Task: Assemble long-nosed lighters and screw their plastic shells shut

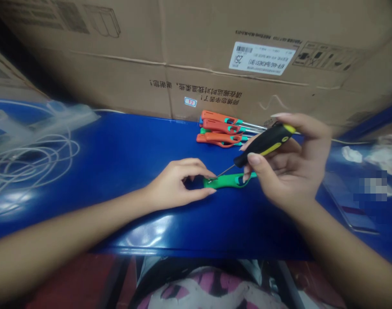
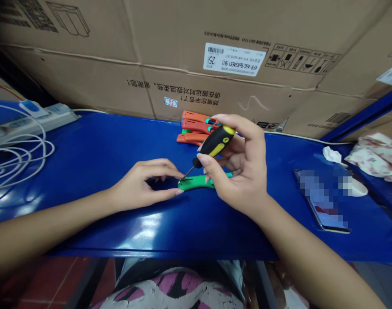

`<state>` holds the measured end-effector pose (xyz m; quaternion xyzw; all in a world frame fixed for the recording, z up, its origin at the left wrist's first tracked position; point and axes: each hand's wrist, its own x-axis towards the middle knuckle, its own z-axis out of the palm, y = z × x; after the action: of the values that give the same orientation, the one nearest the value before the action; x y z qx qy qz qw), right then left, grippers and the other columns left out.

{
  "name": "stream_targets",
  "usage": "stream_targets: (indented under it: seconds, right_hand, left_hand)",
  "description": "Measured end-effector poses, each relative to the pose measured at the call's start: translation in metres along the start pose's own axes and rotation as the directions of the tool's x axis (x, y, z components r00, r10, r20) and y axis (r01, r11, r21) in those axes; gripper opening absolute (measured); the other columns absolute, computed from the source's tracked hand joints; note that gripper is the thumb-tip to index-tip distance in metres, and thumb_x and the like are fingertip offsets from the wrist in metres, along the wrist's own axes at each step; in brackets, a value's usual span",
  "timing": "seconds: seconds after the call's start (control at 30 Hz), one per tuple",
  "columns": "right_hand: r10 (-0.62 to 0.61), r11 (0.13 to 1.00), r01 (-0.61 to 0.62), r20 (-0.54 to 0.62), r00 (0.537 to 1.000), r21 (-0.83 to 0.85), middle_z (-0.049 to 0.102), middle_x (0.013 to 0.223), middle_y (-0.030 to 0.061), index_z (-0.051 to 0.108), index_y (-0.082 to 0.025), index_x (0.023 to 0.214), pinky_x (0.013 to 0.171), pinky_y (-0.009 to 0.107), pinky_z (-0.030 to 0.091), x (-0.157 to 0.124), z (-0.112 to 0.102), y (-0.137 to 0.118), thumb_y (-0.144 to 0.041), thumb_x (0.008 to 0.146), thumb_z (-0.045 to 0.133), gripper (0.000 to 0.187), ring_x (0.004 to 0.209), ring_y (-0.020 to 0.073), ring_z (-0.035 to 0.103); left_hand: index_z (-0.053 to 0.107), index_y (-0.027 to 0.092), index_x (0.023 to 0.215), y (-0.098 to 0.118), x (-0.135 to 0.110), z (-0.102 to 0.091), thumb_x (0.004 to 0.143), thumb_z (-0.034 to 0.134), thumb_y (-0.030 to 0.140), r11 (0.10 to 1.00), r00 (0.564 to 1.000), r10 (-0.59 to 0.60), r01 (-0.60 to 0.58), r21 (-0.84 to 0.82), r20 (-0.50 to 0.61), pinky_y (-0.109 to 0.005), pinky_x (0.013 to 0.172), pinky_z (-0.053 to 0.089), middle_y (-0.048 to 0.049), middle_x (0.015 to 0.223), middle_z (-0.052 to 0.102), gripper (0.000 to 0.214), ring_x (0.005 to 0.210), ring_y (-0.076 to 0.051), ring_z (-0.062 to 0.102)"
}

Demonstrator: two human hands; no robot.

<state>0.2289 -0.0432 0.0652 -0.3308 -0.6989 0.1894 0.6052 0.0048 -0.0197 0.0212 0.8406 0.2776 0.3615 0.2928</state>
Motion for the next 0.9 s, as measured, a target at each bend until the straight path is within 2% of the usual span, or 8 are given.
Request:
stream_targets:
  seconds: [0.17, 0.33, 0.57, 0.63, 0.77, 0.9]
  right_hand:
    - [0.053, 0.999, -0.053, -0.012, 0.999, -0.012, 0.062, 0.13, 0.0023, 0.054, -0.036, 0.125, 0.05, 0.024, 0.061, 0.001, -0.001, 0.0, -0.017, 0.084, 0.076, 0.051, 0.069, 0.012, 0.07]
    - [0.051, 0.999, -0.051, -0.012, 0.999, -0.004, 0.063, 0.129, 0.0027, 0.053, -0.038, 0.127, 0.052, 0.024, 0.06, -0.001, 0.0, 0.003, -0.021, 0.086, 0.075, 0.05, 0.074, 0.0139, 0.072]
    - [0.057, 0.998, -0.057, 0.026, 0.998, 0.002, 0.061, 0.133, 0.0027, 0.051, -0.038, 0.131, 0.055, 0.025, 0.062, -0.007, 0.001, 0.009, -0.023, 0.083, 0.078, 0.057, 0.08, 0.0149, 0.072]
    - [0.04, 0.999, -0.039, 0.053, 0.998, -0.018, 0.06, 0.134, 0.0027, 0.051, -0.038, 0.131, 0.059, 0.026, 0.064, -0.009, 0.001, 0.011, -0.023, 0.082, 0.079, 0.059, 0.085, 0.0159, 0.073]
    - [-0.029, 0.997, 0.037, 0.114, 0.993, -0.075, 0.057, 0.139, 0.0033, 0.051, -0.039, 0.135, 0.064, 0.028, 0.065, -0.01, -0.001, 0.015, -0.021, 0.08, 0.08, 0.064, 0.091, 0.0191, 0.073]
    - [-0.072, 0.988, 0.089, 0.125, 0.99, -0.128, 0.058, 0.138, 0.0036, 0.051, -0.038, 0.137, 0.066, 0.03, 0.066, -0.01, -0.001, 0.018, -0.017, 0.081, 0.078, 0.066, 0.091, 0.0192, 0.072]
  left_hand:
    - [0.077, 0.017, 0.1, -0.001, 0.0, 0.003, 0.087, 0.074, 0.023, 1.0, 1.0, 0.003, -0.003, -0.015, -0.008, -0.023, 0.062, 0.05, -0.0055, 0.091, 0.073, 0.015, 0.074, -0.012, 0.065]
    - [0.078, 0.017, 0.093, -0.003, -0.001, 0.006, 0.09, 0.071, 0.023, 1.0, 0.999, -0.007, 0.006, -0.029, -0.045, -0.022, 0.06, 0.05, -0.0052, 0.087, 0.074, 0.009, 0.071, -0.012, 0.065]
    - [0.079, 0.019, 0.092, -0.007, -0.002, 0.009, 0.091, 0.07, 0.022, 0.999, 1.0, 0.006, -0.007, -0.037, -0.011, -0.026, 0.073, 0.056, -0.0051, 0.088, 0.075, 0.009, 0.079, -0.015, 0.069]
    - [0.078, 0.019, 0.096, -0.009, -0.001, 0.008, 0.09, 0.072, 0.024, 1.0, 1.0, 0.008, -0.007, -0.01, 0.02, -0.028, 0.078, 0.056, -0.0052, 0.092, 0.075, 0.01, 0.084, -0.016, 0.069]
    - [0.071, 0.022, 0.118, -0.012, -0.001, 0.006, 0.083, 0.08, 0.036, 0.993, 0.998, -0.014, 0.006, 0.117, 0.066, -0.038, 0.096, 0.051, -0.007, 0.111, 0.072, 0.039, 0.104, -0.022, 0.064]
    - [0.068, 0.021, 0.123, -0.016, -0.001, 0.005, 0.085, 0.078, 0.036, 0.987, 0.994, -0.011, -0.006, 0.159, 0.111, -0.038, 0.1, 0.048, -0.0067, 0.118, 0.071, 0.042, 0.109, -0.022, 0.061]
